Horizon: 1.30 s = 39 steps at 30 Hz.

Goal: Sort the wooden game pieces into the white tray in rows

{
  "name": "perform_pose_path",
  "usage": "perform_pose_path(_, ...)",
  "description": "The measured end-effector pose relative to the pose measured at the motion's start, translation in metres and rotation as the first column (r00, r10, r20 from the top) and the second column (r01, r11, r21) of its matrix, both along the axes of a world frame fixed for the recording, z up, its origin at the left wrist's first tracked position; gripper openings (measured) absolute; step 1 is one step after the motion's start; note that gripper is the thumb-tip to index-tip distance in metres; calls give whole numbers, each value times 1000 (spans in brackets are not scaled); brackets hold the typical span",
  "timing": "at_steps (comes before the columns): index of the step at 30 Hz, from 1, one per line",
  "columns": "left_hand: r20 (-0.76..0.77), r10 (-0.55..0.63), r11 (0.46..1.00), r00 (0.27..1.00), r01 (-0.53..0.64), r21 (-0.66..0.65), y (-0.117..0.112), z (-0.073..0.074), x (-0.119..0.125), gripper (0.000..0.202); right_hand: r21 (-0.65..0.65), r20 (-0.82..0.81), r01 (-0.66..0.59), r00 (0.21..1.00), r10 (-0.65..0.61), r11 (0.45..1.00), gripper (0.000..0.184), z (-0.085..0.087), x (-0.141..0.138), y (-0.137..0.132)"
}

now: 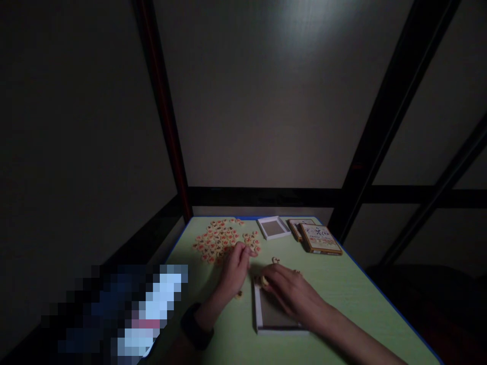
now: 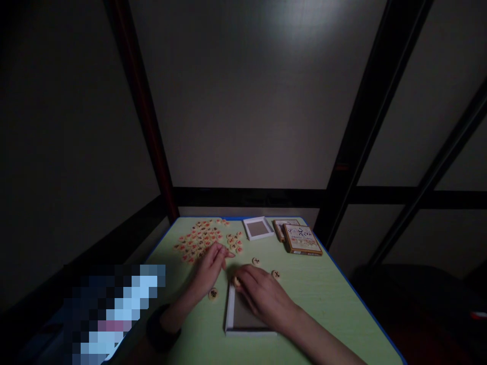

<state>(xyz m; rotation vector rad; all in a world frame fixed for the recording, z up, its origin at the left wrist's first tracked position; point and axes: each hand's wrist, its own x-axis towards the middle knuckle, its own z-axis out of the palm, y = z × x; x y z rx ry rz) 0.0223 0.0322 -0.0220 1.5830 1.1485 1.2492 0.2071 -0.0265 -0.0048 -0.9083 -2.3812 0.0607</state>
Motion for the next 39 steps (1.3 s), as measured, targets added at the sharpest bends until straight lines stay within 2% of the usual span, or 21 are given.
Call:
perform_pose_path(2, -248, 63, 993, 967, -35, 117, -2, 2, -4, 23, -28, 135, 3, 991, 0, 1000, 28, -6, -2, -8)
perform_pose_path(5, -537, 81, 986, 840, 12, 167, -5, 2, -6, 23, 35, 302, 10, 953, -20, 999, 32, -15, -8, -12)
perform_pose_path(7, -636, 76, 987, 768, 32, 157, -8, 2, -5, 24, 56, 371, 11, 928, -31, 998, 30, -17, -12, -10)
perform_pose_path(10, -712, 73, 988, 698, 45, 145, -10, 3, -2, 25, 13, 441, 23, 897, -27, 1000, 25, -15, -16, -5)
perform_pose_path(13, -759, 64, 990, 648, 56, 131, -12, 8, -2, 25, -64, 420, 46, 907, -15, 997, 26, -11, -15, -3)
perform_pose_path(16, -780, 55, 992, 624, 55, 114, -13, 11, -3, 27, -173, 214, 12, 976, 26, 985, 26, -5, -7, -3)
perform_pose_path(19, -776, 60, 991, 628, 58, 124, -13, 12, -3, 27, -217, 32, 3, 999, 4, 976, 19, 1, 2, -3)
perform_pose_path(21, -776, 60, 989, 628, 67, 131, -14, 12, -2, 27, -202, 70, 60, 997, -46, 977, 18, 4, 4, -4)
perform_pose_path(23, -783, 51, 990, 620, 74, 124, -14, 13, -2, 27, -179, 193, 117, 978, -82, 977, 21, 3, 1, -4)
perform_pose_path(27, -794, 42, 990, 606, 83, 115, -16, 16, -2, 28, -149, 352, 139, 933, -79, 979, 22, -4, -10, -4)
perform_pose_path(32, -786, 49, 989, 616, 78, 123, -16, 14, -2, 27, -154, 359, 183, 926, -118, 971, 24, -8, -16, 0)
perform_pose_path(39, -794, 54, 988, 605, 85, 132, -16, 12, -3, 28, -214, 284, 169, 953, -105, 962, 31, -9, -16, -1)
